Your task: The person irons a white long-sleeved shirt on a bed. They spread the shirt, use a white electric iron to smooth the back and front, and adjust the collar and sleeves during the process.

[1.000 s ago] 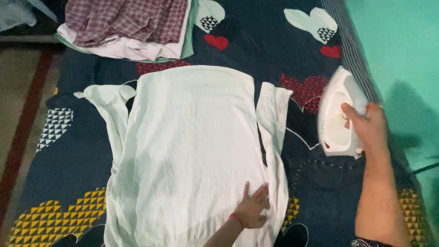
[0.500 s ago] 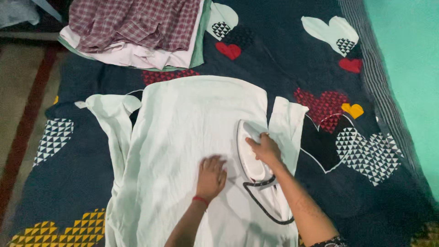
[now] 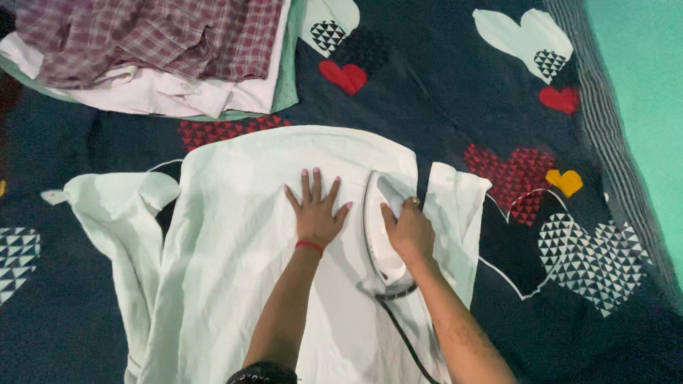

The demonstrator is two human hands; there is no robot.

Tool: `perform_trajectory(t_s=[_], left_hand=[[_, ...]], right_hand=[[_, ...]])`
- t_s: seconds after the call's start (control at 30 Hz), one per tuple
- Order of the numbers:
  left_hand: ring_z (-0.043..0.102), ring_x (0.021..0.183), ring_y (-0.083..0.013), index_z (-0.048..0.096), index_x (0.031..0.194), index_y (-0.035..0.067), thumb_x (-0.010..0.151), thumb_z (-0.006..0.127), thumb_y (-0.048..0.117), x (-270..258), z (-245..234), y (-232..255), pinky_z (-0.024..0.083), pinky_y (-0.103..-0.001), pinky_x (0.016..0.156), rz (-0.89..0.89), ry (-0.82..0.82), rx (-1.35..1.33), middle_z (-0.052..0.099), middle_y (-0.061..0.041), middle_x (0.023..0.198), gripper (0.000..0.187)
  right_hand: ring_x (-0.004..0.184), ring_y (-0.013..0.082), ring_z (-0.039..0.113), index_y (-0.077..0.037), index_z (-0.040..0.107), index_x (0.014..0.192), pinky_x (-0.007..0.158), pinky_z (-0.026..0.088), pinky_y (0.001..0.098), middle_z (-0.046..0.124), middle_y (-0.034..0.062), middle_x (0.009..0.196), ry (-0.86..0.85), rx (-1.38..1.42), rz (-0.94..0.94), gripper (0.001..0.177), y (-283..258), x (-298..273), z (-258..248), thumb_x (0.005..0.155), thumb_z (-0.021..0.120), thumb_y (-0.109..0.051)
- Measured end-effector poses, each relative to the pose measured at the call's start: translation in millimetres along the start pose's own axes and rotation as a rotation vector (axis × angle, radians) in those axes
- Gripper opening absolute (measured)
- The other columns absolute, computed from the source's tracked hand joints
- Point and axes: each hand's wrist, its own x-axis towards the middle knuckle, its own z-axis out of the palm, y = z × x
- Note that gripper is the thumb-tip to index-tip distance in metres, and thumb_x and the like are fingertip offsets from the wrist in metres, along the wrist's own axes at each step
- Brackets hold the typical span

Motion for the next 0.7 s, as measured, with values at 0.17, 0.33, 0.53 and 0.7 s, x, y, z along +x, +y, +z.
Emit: perform_trajectory(t_s=[0.17, 0.33, 0.53, 0.7], left_hand=[[0.005, 0.157, -0.0413, 0.044, 0.156, 0.029, 0.094, 0.044, 0.071, 51, 8, -10, -0.005, -0.081, 0.112, 0.026, 0.055, 0.038, 0.021, -0.012, 0.170, 0.075], [0.006, 0.156, -0.0409, 0.044, 0.155, 0.031, 0.092, 0.043, 0.071, 59, 8, -12, -0.004, -0.082, 0.110, 0.022, 0.062, 0.031, 0.022, -0.010, 0.169, 0.075], [0.018, 0.156, -0.0309, 0.046, 0.155, 0.030, 0.097, 0.048, 0.061, 79, -12, -42, 0.000, -0.079, 0.115, 0.106, -0.077, 0.035, 0.031, -0.001, 0.167, 0.066], [0.022, 0.157, -0.0263, 0.047, 0.155, 0.031, 0.103, 0.048, 0.049, 67, 1, -56, 0.002, -0.075, 0.120, 0.190, 0.044, -0.014, 0.036, 0.002, 0.166, 0.056]], right_hand=[[0.088, 0.0456, 0.072, 0.004, 0.063, 0.111, 0.077, 0.057, 0.0530, 0.073, 0.0280, 0.092, -0.023, -0.035, 0.038, 0.058, 6, 27, 5, 0.097, 0.058, -0.052], [0.093, 0.0467, 0.070, 0.004, 0.066, 0.110, 0.080, 0.055, 0.0542, 0.072, 0.0278, 0.099, 0.090, 0.005, 0.030, 0.058, 0, 93, 12, 0.095, 0.061, -0.052], [0.093, 0.0467, 0.071, 0.008, 0.058, 0.120, 0.080, 0.057, 0.0528, 0.072, 0.0305, 0.100, -0.091, -0.011, 0.017, 0.070, -13, 73, 1, 0.095, 0.059, -0.057], [0.093, 0.0464, 0.071, 0.008, 0.062, 0.114, 0.079, 0.057, 0.0528, 0.072, 0.0305, 0.095, -0.077, 0.029, -0.021, 0.067, -10, 49, 11, 0.096, 0.057, -0.056]])
